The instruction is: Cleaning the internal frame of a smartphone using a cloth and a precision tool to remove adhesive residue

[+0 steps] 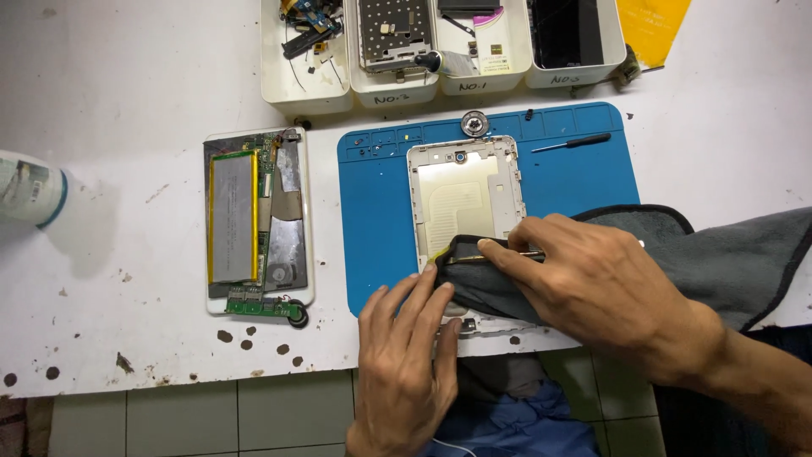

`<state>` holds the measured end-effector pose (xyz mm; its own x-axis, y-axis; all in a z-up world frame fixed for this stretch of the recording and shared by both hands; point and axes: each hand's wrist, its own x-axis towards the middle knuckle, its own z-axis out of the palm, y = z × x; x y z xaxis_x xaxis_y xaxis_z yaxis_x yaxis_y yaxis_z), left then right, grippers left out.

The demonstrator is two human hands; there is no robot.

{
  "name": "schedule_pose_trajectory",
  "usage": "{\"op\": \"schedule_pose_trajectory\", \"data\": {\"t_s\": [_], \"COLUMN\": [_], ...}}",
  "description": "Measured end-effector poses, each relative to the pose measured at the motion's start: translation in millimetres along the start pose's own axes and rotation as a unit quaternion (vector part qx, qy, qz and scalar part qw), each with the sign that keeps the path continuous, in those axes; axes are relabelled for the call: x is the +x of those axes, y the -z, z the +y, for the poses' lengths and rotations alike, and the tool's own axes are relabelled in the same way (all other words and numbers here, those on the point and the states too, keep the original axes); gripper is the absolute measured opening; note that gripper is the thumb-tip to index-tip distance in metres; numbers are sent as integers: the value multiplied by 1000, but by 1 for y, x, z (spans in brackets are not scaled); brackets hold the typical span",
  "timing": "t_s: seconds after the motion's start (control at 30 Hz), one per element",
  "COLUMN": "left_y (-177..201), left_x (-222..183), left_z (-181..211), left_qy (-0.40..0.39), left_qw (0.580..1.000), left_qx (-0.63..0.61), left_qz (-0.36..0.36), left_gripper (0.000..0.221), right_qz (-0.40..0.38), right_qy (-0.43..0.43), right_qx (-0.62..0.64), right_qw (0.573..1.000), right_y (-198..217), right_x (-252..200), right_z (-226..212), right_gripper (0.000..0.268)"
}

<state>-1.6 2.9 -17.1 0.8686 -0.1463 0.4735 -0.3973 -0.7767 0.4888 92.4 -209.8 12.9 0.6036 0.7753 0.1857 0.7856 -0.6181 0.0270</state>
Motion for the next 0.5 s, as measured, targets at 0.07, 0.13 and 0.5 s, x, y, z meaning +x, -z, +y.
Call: {"op": "schedule_pose_trajectory", "data": {"t_s": [0.07, 0.13, 0.5], "left_y": [1, 1, -4], "left_x": [-5, -8, -13], "left_z": [-3, -5, -12], "left_qy": [0, 0, -22], "left_qw": [1000, 1000, 999], "left_qx": [3, 5, -44], "left_qz": [-5, -12, 9], "left_gripper": [27, 27, 15], "right_qz": [-13, -27, -62], "right_qy": [10, 18, 55], "right_qx": [4, 7, -18], "right_qw": [1000, 999, 996], "right_y": [-1, -2, 7], "right_x": [2, 4, 13], "right_z": [1, 3, 6], "right_gripper": [37, 39, 42]}}
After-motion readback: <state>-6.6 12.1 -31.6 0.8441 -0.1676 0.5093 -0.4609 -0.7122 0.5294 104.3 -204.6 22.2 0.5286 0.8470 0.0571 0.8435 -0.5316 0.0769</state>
